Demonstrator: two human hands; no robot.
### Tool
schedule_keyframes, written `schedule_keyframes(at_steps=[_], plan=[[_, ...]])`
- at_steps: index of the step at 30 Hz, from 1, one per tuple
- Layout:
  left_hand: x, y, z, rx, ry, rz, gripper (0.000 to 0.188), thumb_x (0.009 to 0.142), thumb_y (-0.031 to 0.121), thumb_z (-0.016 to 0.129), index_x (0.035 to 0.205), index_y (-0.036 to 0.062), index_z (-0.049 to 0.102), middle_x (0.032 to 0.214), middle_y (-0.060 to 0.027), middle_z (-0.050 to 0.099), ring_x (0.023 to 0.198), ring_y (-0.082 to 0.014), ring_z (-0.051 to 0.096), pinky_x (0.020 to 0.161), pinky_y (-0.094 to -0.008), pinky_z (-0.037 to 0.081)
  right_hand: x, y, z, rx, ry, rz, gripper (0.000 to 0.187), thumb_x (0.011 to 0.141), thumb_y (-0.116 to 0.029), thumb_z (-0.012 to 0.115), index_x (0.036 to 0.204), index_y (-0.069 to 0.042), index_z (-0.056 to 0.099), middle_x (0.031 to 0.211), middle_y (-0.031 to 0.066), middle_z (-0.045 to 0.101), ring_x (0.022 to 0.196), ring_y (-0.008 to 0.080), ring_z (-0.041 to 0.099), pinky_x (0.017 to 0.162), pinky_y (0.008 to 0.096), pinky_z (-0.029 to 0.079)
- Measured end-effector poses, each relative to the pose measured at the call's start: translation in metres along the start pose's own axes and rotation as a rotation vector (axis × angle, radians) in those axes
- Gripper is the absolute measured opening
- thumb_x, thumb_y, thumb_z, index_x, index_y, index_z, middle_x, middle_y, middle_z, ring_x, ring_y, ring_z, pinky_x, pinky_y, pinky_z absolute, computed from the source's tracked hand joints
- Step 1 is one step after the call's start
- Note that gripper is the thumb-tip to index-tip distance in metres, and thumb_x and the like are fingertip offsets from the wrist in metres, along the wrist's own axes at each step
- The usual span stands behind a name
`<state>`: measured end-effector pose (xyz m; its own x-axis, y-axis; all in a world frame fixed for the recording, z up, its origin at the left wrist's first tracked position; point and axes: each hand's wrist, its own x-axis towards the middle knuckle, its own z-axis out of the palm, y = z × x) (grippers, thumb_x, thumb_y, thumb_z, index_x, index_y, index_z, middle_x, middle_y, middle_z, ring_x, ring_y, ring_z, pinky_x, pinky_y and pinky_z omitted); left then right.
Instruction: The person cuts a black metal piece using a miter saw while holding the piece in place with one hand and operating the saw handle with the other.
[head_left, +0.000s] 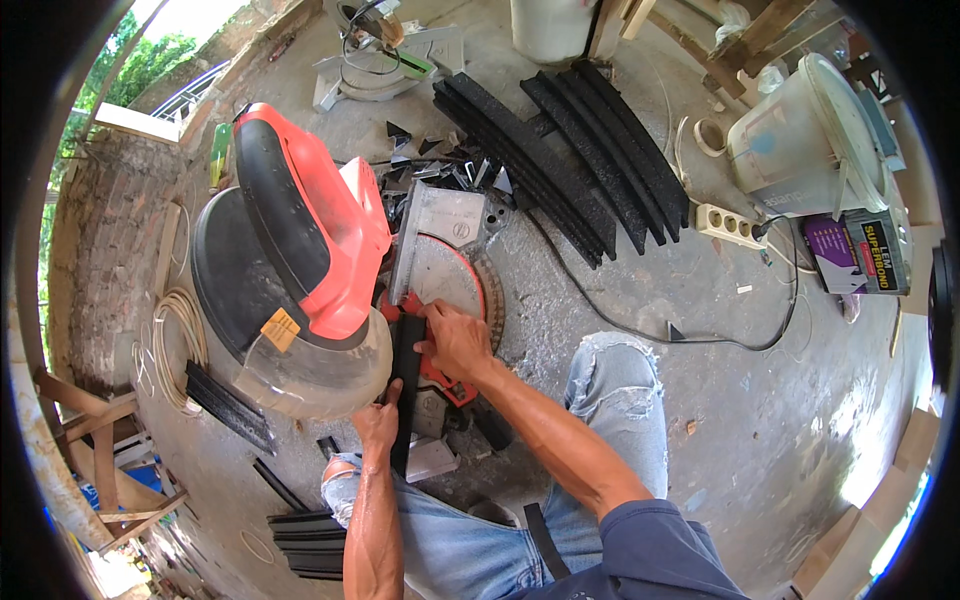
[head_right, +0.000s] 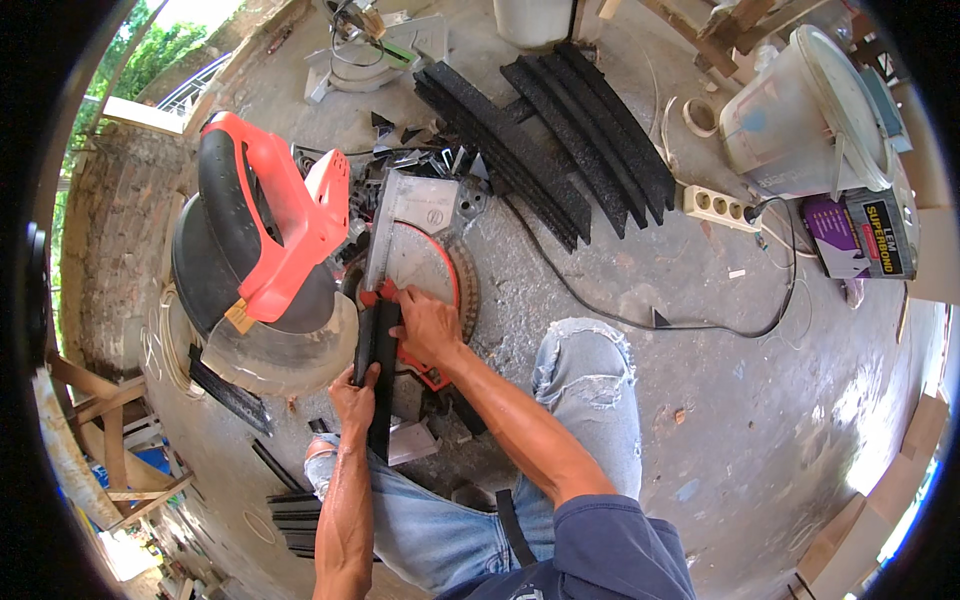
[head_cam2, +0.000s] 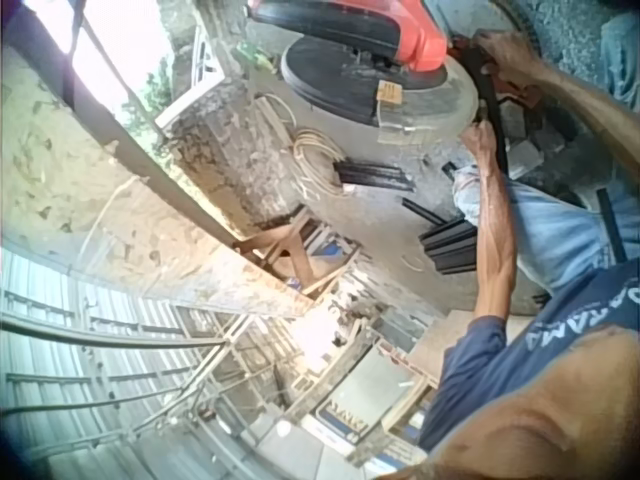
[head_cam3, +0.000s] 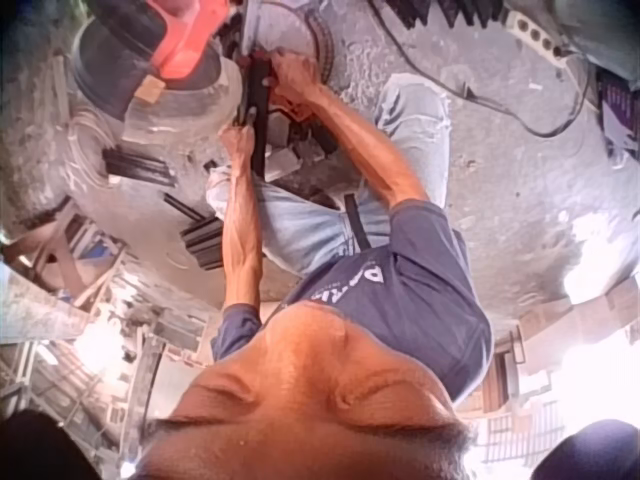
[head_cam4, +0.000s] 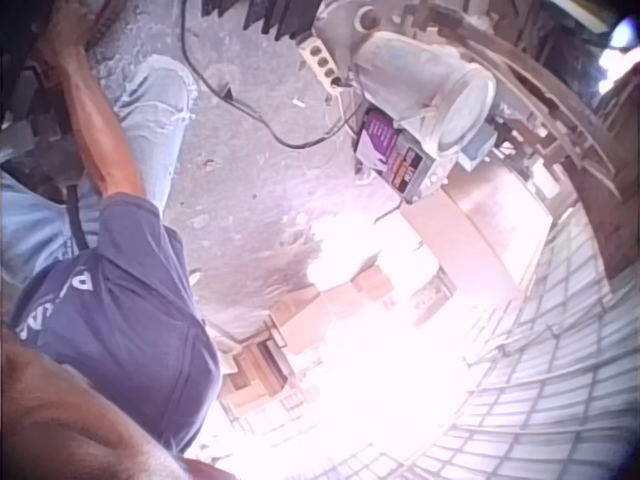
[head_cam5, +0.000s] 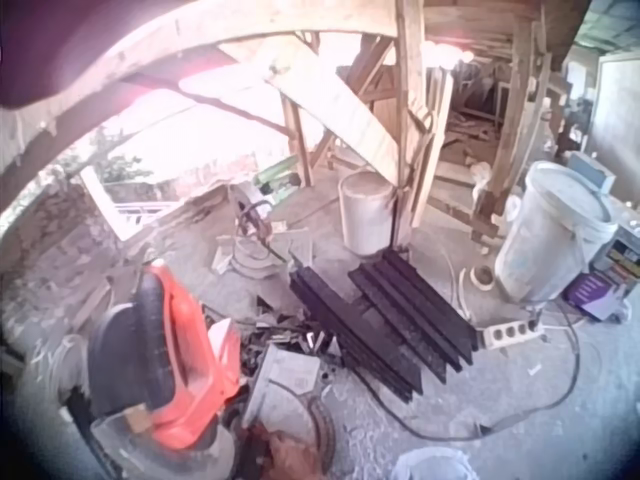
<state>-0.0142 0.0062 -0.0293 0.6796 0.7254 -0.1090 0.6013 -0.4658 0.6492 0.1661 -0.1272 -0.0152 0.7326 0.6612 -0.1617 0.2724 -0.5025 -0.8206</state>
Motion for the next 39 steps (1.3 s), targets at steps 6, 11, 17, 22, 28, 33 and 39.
schedule_keyframes(at_steps=[6,11,17,22,28,33,39], plan=[[-0.002,0.017,0.002,0.027,-0.032,-0.035,0.028,0.083,0.024,0.076,0.092,-0.0015,0.071,0.059,-0.0013,0.056,0.058,-0.0069,0.046,0.052,-0.0292,0.039,0.000,0.008,-0.004,-0.032,0.021,-0.010,0.049,0.073,-0.022,0.080,0.115,-0.009,0.058,0.105,0.0082,0.063,0.096,0.0311,0.064,0.078,0.0444,0.052],[-0.001,0.019,-0.001,0.059,-0.041,-0.019,0.031,0.079,0.020,0.077,0.103,0.0020,0.071,0.090,-0.0177,0.072,0.078,-0.0238,0.069,0.073,-0.0354,0.050,0.026,-0.005,-0.042,0.193,0.040,0.145,0.030,0.084,-0.024,0.072,0.107,-0.005,0.066,0.090,0.0117,0.068,0.079,0.0281,0.067,0.071,0.0393,0.053],[0.002,0.013,-0.012,0.035,-0.102,-0.186,0.025,0.076,0.020,0.071,0.093,0.0012,0.069,0.095,-0.0228,0.065,0.097,-0.0426,0.061,0.083,-0.0477,0.048,0.065,-0.167,-0.201,0.422,0.452,-0.278,0.044,0.096,-0.042,0.052,0.108,-0.002,0.065,0.103,0.0078,0.066,0.075,0.0123,0.057,0.063,0.0273,0.046],[0.007,0.029,-0.009,0.155,-0.173,-0.245,0.038,0.079,0.035,0.074,0.092,0.0004,0.065,0.099,-0.0183,0.062,0.099,-0.0407,0.060,0.084,-0.0495,0.048,0.081,-0.244,-0.204,-0.363,0.318,-0.398,0.074,0.089,-0.045,0.060,0.133,0.012,0.045,0.127,0.0300,0.052,0.114,0.0383,0.057,0.099,0.0414,0.044],[0.002,0.026,-0.014,0.202,-0.210,-0.345,0.044,0.080,0.039,0.074,0.101,0.0016,0.061,0.108,-0.0128,0.058,0.110,-0.0348,0.055,0.088,-0.0476,0.049,0.032,-0.227,-0.163,-0.284,0.273,-0.290,0.068,0.091,-0.029,0.061,0.144,0.002,0.032,0.130,0.0276,0.052,0.112,0.0390,0.059,0.096,0.0411,0.046],[-0.001,0.025,-0.012,0.195,-0.127,-0.272,0.045,0.077,0.039,0.075,0.097,0.0017,0.061,0.103,-0.0141,0.059,0.103,-0.0369,0.057,0.083,-0.0484,0.050,-0.034,-0.184,-0.133,-0.207,0.399,-0.236,0.073,0.090,-0.017,0.064,0.148,0.004,0.025,0.141,0.0241,0.040,0.124,0.0342,0.048,0.103,0.0395,0.039],[0.002,0.030,-0.015,0.191,-0.210,-0.293,0.046,0.075,0.034,0.076,0.102,0.0016,0.059,0.108,-0.0130,0.058,0.108,-0.0358,0.055,0.087,-0.0473,0.051,-0.075,-0.133,-0.108,0.046,0.509,-0.094,0.076,0.090,-0.021,0.065,0.145,0.007,0.021,0.116,0.0234,0.055,0.099,0.0261,0.058,0.085,0.0360,0.048]])
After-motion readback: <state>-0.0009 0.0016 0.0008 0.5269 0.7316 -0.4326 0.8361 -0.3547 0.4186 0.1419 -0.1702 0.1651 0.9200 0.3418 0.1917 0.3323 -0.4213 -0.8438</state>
